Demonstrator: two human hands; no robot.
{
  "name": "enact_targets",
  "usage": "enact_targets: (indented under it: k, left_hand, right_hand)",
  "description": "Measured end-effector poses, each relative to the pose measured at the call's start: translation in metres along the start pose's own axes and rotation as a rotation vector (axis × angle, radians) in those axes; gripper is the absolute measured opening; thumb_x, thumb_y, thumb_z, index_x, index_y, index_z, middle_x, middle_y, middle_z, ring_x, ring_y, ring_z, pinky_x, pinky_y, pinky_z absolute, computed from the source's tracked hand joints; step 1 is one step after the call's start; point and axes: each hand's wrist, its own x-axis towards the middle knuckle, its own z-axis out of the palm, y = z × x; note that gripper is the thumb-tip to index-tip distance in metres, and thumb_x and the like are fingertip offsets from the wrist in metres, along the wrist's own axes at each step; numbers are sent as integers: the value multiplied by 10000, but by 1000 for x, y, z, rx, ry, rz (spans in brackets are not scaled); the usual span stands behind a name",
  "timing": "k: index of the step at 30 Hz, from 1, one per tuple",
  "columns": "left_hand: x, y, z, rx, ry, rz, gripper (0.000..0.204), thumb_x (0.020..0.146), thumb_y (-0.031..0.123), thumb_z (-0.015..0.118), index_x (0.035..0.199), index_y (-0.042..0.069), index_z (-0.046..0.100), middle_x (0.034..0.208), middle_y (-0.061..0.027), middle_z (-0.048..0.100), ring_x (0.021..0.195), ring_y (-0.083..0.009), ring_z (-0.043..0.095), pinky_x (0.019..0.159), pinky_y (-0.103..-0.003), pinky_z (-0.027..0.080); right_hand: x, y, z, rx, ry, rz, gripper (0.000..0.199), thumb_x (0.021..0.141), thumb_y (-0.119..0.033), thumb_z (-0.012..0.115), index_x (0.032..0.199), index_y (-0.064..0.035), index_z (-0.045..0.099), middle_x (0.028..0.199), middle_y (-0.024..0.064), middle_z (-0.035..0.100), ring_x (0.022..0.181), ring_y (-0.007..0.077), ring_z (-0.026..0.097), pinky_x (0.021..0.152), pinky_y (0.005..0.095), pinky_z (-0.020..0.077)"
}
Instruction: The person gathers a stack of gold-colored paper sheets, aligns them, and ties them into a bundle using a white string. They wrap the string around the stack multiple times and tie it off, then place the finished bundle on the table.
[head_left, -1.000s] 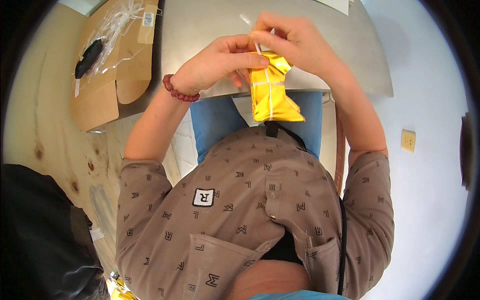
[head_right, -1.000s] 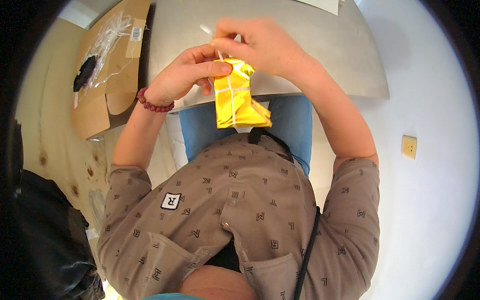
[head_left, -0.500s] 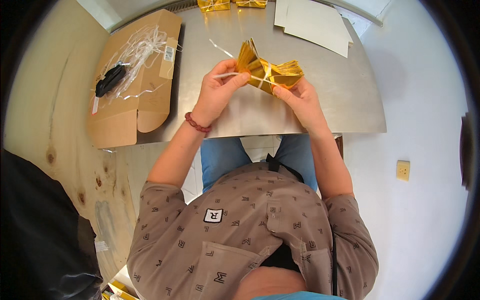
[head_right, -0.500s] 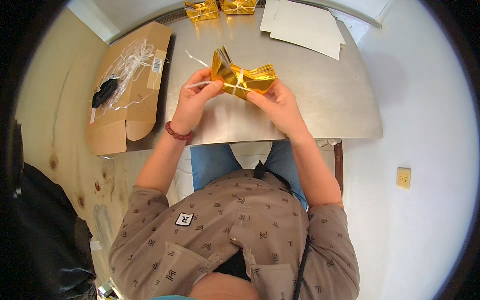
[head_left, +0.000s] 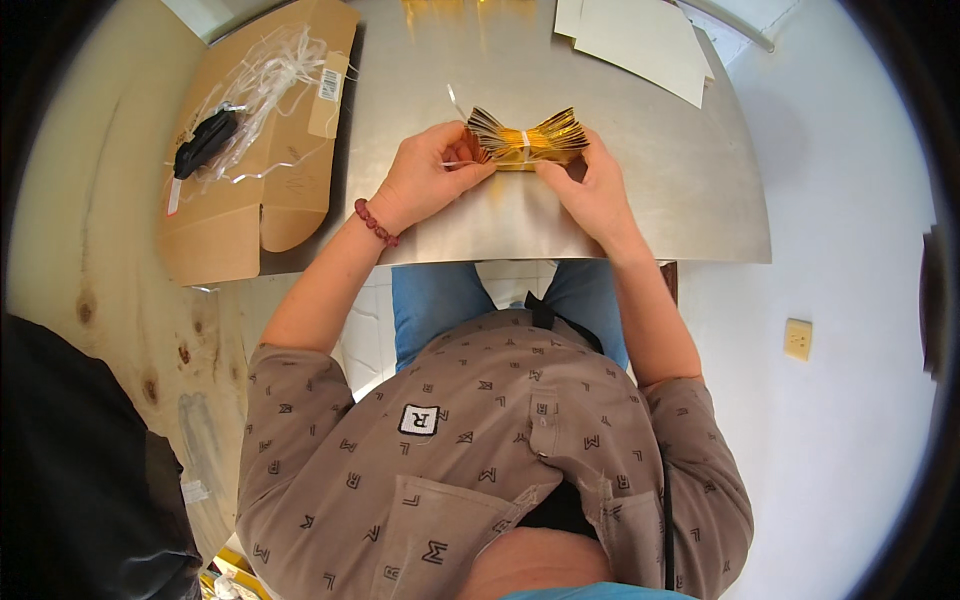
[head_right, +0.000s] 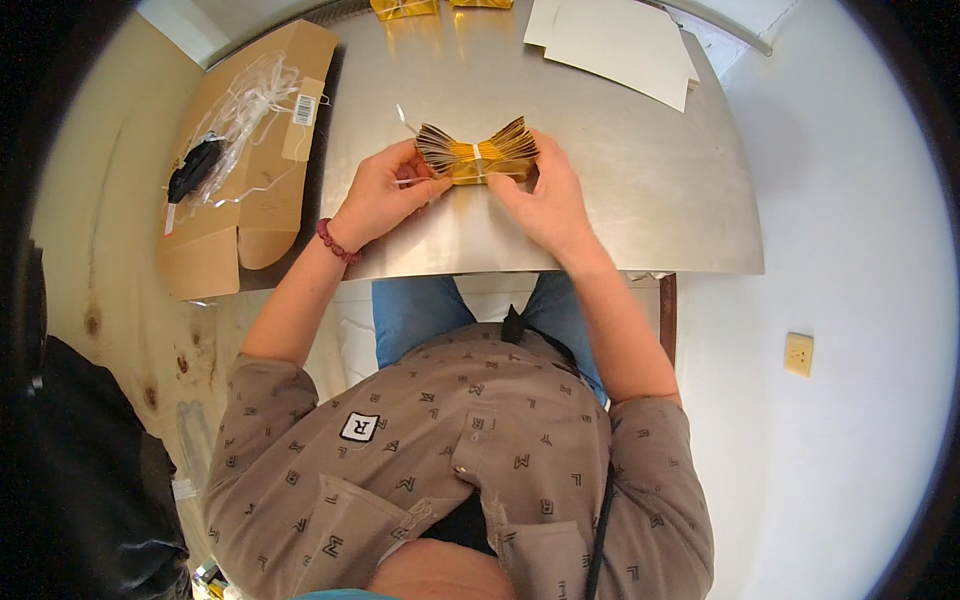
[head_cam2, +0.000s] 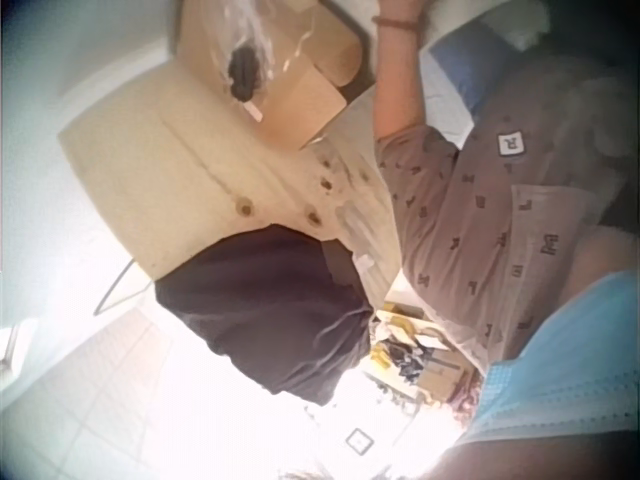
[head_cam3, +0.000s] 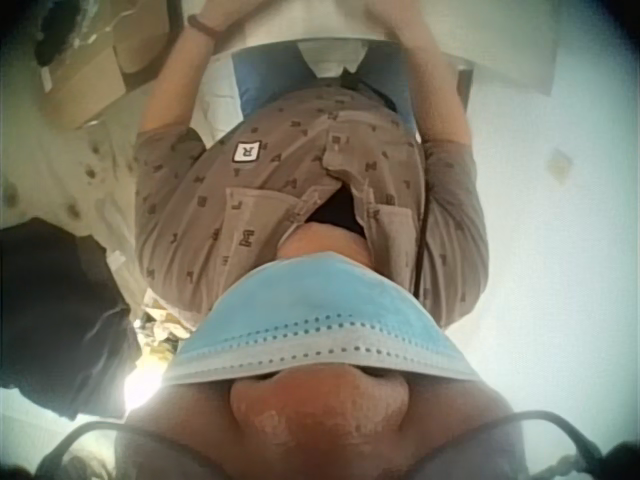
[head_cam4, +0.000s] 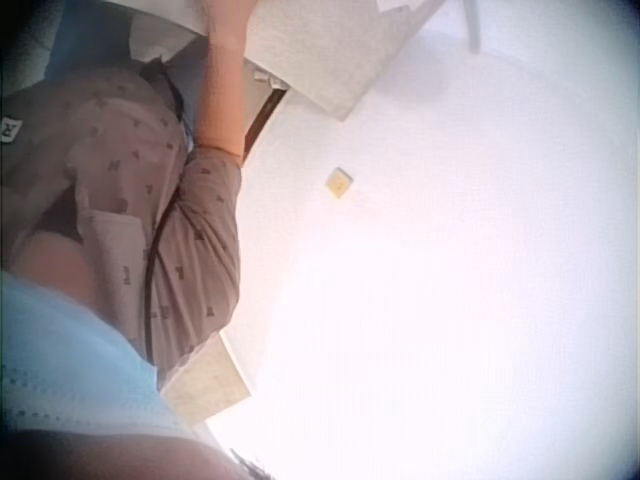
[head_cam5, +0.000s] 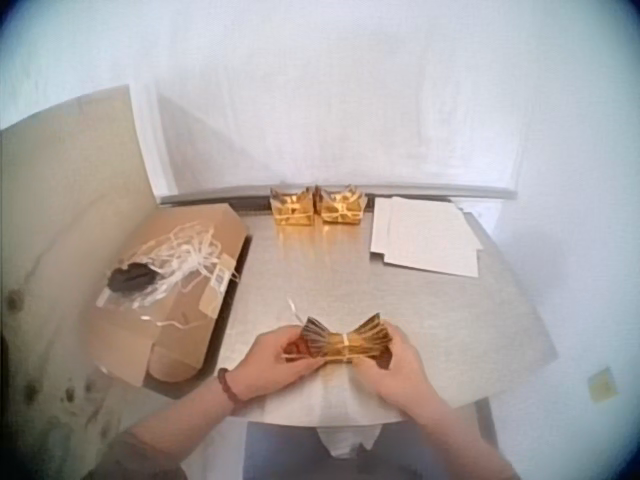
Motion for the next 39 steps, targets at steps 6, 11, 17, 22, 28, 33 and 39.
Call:
enact_targets:
  k: [6, 11, 17, 22, 28, 33, 39]
  left_hand:
    - [-4, -1, 7, -94, -23, -65, 188, 920, 102, 754, 1035, 4, 641, 818, -9, 683, 653, -60, 602, 621, -240, 515]
    - [-6, -3, 9, 32, 13, 7, 196, 927, 92, 735, 1052, -11, 624, 804, -45, 692, 653, -89, 637, 620, -257, 526]
    - [-5, -5, 11, 115, 55, 79, 196, 919, 132, 719, 969, -18, 603, 815, -122, 695, 695, -217, 679, 654, -339, 538]
    - [-6, -6, 12, 131, 78, 132, 197, 928, 131, 724, 950, -13, 591, 779, -100, 698, 652, -168, 688, 619, -313, 535]
    - [-6, -7, 13, 172, 92, 168, 207, 920, 133, 732, 940, -11, 585, 778, -106, 699, 654, -182, 696, 621, -323, 542]
    - [-6, -8, 12, 179, 90, 167, 215, 918, 127, 734, 949, -19, 580, 772, -106, 697, 653, -189, 696, 625, -329, 546]
    - [-7, -4, 13, 190, 78, 115, 223, 915, 142, 735, 964, -16, 586, 809, -124, 702, 693, -225, 704, 660, -348, 553]
  right_hand:
    - [1, -5, 39, 479, 279, 80, 416, 1012, -176, 658, 1345, 41, 533, 1122, 78, 673, 1032, 131, 625, 933, 280, 504]
    - [1, -2, 46, 317, 275, 33, 419, 1028, -176, 631, 1373, 26, 506, 1171, 77, 645, 1061, 134, 602, 956, 287, 491]
    - [4, 0, 48, 243, 297, 23, 412, 1029, -179, 628, 1368, 23, 510, 1187, 77, 631, 1071, 139, 592, 960, 290, 486]
    - [6, -4, 46, 424, 284, 112, 354, 1038, -166, 621, 1344, 5, 571, 1210, 45, 640, 1080, 101, 589, 968, 268, 477]
    - [9, -8, 46, 447, 309, 174, 325, 1018, -146, 651, 1295, 16, 602, 1168, 42, 656, 1042, 98, 603, 947, 260, 483]
    - [10, -9, 48, 450, 283, 168, 405, 961, -136, 719, 1303, 11, 560, 1083, 22, 636, 982, 98, 590, 899, 262, 493]
    - [11, -5, 50, 396, 266, 104, 461, 937, -132, 752, 1321, 9, 538, 1110, 28, 637, 993, 103, 594, 895, 266, 502]
